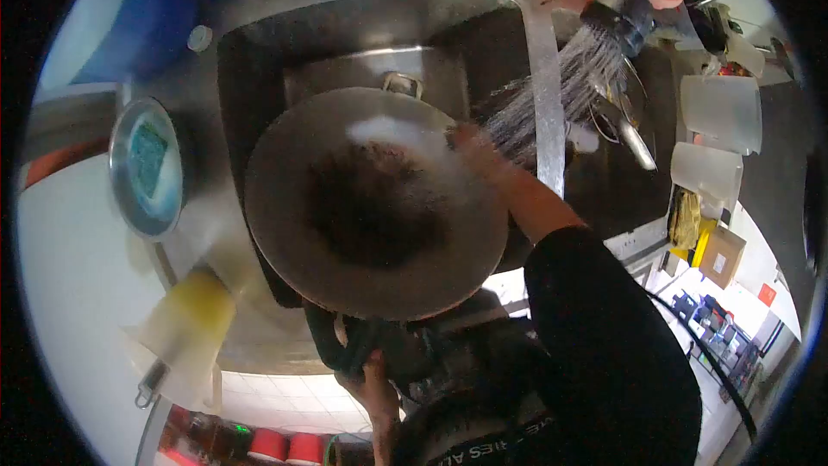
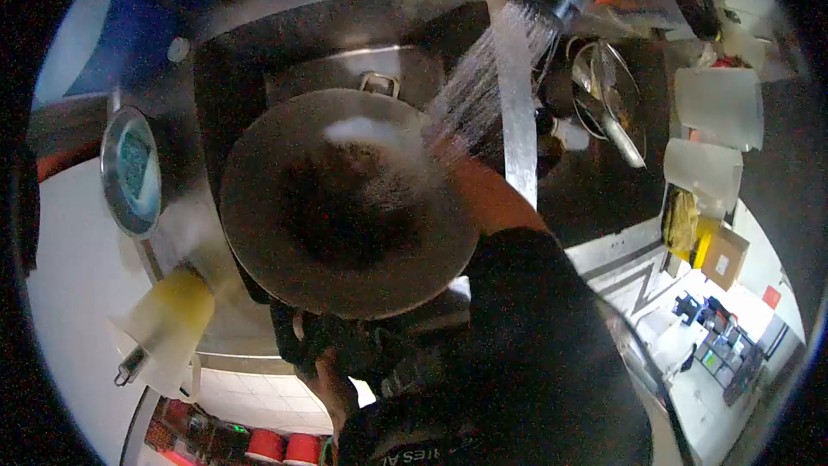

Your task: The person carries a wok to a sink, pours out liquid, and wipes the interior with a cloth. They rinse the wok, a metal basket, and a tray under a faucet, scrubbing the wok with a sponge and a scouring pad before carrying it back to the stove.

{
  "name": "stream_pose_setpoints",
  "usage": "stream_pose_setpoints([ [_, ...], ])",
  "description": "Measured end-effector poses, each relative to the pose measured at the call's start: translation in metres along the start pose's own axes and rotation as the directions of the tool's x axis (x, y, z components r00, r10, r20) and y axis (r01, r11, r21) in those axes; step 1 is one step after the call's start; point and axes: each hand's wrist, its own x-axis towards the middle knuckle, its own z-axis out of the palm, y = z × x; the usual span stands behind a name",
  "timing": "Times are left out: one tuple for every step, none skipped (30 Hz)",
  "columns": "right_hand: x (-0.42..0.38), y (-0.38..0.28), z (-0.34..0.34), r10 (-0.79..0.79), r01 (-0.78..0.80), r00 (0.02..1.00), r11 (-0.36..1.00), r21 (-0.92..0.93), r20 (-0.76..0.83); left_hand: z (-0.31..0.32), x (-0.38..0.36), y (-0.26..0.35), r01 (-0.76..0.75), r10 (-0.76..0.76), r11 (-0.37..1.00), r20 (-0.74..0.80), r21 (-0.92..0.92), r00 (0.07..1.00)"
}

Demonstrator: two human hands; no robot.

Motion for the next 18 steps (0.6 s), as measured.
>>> stream_pose_setpoints([
  [-0.02, -0.018, -0.013, 0.007, -0.007, 1.0, 1.0, 0.002, 0.016, 0.004, -0.001, 0.005, 0.006, -0.005, 0.999, 0.006, -0.032, 1.0],
  [-0.043, -0.051, -0.049, 0.128, -0.068, 0.975, 0.951, 0.302, -0.184, 0.006, -0.001, 0.007, 0.006, -0.005, 0.997, 0.01, -0.073, 1.0],
  [-0.063, -0.076, -0.071, 0.295, -0.053, 0.896, 0.813, 0.58, -0.331, 0.004, -0.001, 0.005, 0.013, -0.012, 0.997, 0.009, -0.075, 1.0],
  [-0.08, -0.083, -0.067, 0.291, -0.055, 0.9, 0.813, 0.579, -0.324, 0.0, -0.001, 0.0, 0.02, -0.021, 0.998, -0.021, -0.056, 1.0],
  [-0.1, -0.085, -0.055, 0.146, -0.118, 0.989, 0.738, 0.665, 0.014, -0.006, -0.001, -0.006, 0.029, -0.031, 0.999, -0.057, -0.03, 0.998],
  [-0.119, -0.086, -0.042, -0.053, -0.214, 0.942, 0.666, 0.715, 0.332, -0.01, 0.0, -0.014, 0.037, -0.039, 0.999, -0.069, -0.024, 0.997],
  [-0.126, -0.099, -0.06, -0.274, -0.328, 0.768, 0.609, 0.723, 0.579, -0.015, 0.003, -0.023, -0.001, 0.001, 1.0, -0.075, 0.006, 0.997],
  [-0.131, -0.127, -0.074, -0.384, -0.056, 0.845, 0.628, 0.776, 0.371, -0.021, 0.003, -0.027, -0.039, 0.042, 0.998, -0.073, 0.044, 0.996],
  [-0.114, -0.171, -0.138, -0.496, 0.225, 0.856, 0.612, 0.758, 0.147, -0.021, 0.005, -0.023, -0.038, 0.042, 0.998, -0.078, 0.056, 0.996],
  [-0.098, -0.2, -0.171, -0.499, 0.203, 0.864, 0.467, 0.86, 0.067, -0.017, 0.009, -0.017, 0.021, -0.013, 0.996, -0.09, 0.09, 0.996],
  [-0.09, -0.216, -0.186, -0.487, 0.181, 0.873, 0.302, 0.936, -0.011, -0.015, 0.01, -0.012, 0.082, -0.069, 0.988, -0.106, 0.128, 0.992],
  [-0.093, -0.213, -0.18, -0.483, 0.179, 0.875, 0.289, 0.94, -0.018, -0.016, 0.011, -0.012, 0.08, -0.064, 0.987, -0.109, 0.143, 0.992],
  [-0.099, -0.203, -0.17, -0.472, 0.208, 0.882, 0.356, 0.911, -0.017, -0.017, 0.013, -0.014, 0.009, -0.007, 0.998, -0.032, 0.067, 0.999],
  [-0.107, -0.189, -0.161, -0.462, 0.234, 0.887, 0.424, 0.875, -0.013, -0.018, 0.013, -0.015, -0.052, 0.053, 0.998, 0.04, -0.018, 0.998],
  [-0.112, -0.158, -0.152, -0.432, -0.119, 0.855, 0.375, 0.919, 0.287, -0.015, 0.01, -0.013, -0.052, 0.052, 0.999, 0.041, -0.009, 0.998],
  [-0.114, -0.132, -0.144, -0.424, -0.456, 0.718, 0.314, 0.833, 0.552, -0.007, 0.007, -0.011, -0.051, 0.051, 0.996, -0.007, -0.07, 0.999],
  [-0.114, -0.128, -0.136, -0.43, -0.449, 0.719, 0.313, 0.837, 0.546, -0.001, 0.008, -0.009, -0.058, 0.05, 0.989, -0.062, -0.137, 0.997],
  [-0.108, -0.129, -0.14, -0.432, -0.236, 0.752, 0.528, 0.815, 0.498, -0.004, 0.01, -0.011, -0.042, 0.041, 0.991, -0.01, -0.123, 0.999],
])
